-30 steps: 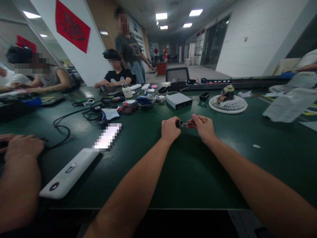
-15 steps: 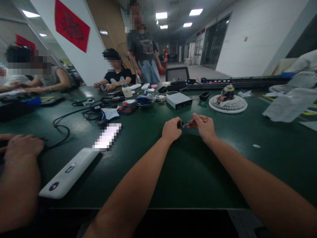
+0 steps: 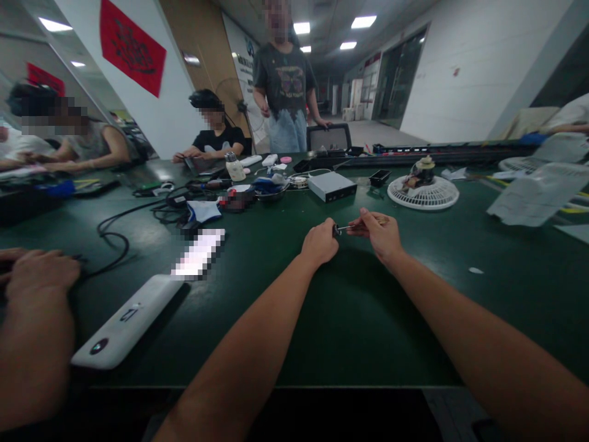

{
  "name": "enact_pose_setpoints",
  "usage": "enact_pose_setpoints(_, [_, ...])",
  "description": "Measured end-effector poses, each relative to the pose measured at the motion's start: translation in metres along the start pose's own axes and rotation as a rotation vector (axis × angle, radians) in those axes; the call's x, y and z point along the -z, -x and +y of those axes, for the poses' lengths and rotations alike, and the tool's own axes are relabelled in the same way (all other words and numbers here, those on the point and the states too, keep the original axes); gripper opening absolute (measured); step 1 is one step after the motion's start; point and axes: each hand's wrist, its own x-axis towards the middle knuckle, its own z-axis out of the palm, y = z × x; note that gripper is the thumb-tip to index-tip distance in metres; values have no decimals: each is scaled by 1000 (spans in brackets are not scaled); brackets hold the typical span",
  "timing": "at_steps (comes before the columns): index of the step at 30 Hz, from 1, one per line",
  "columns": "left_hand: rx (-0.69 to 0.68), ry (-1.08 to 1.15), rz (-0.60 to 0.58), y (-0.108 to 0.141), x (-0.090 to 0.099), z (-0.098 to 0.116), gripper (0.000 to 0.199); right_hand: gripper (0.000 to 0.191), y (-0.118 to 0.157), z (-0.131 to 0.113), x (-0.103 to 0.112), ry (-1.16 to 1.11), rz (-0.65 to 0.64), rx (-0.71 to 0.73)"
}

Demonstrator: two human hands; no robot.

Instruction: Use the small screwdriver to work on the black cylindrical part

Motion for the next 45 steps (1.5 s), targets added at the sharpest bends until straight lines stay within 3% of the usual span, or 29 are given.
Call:
enact_pose_setpoints(17, [-59, -116, 27, 0, 7, 9, 9, 40, 6, 1, -3, 19, -51, 5])
enact_pose_setpoints(24, [-33, -161, 65, 1, 5, 11, 12, 40, 7, 4, -7, -40, -2, 9])
enact_pose_setpoints(30, [-27, -167, 60, 1, 4, 10, 12, 41, 2, 4, -3, -66, 21, -69])
enact_pose_setpoints(34, [-28, -174, 56, 1, 5, 9, 13, 38, 1, 5, 0, -26, -23, -84])
enact_pose_setpoints(40, [-24, -201, 70, 3, 7, 11, 14, 21, 6, 6, -3, 111, -165, -54])
enact_pose_setpoints(45, [16, -201, 80, 5, 6, 14, 15, 36, 11, 1, -3, 231, -89, 56])
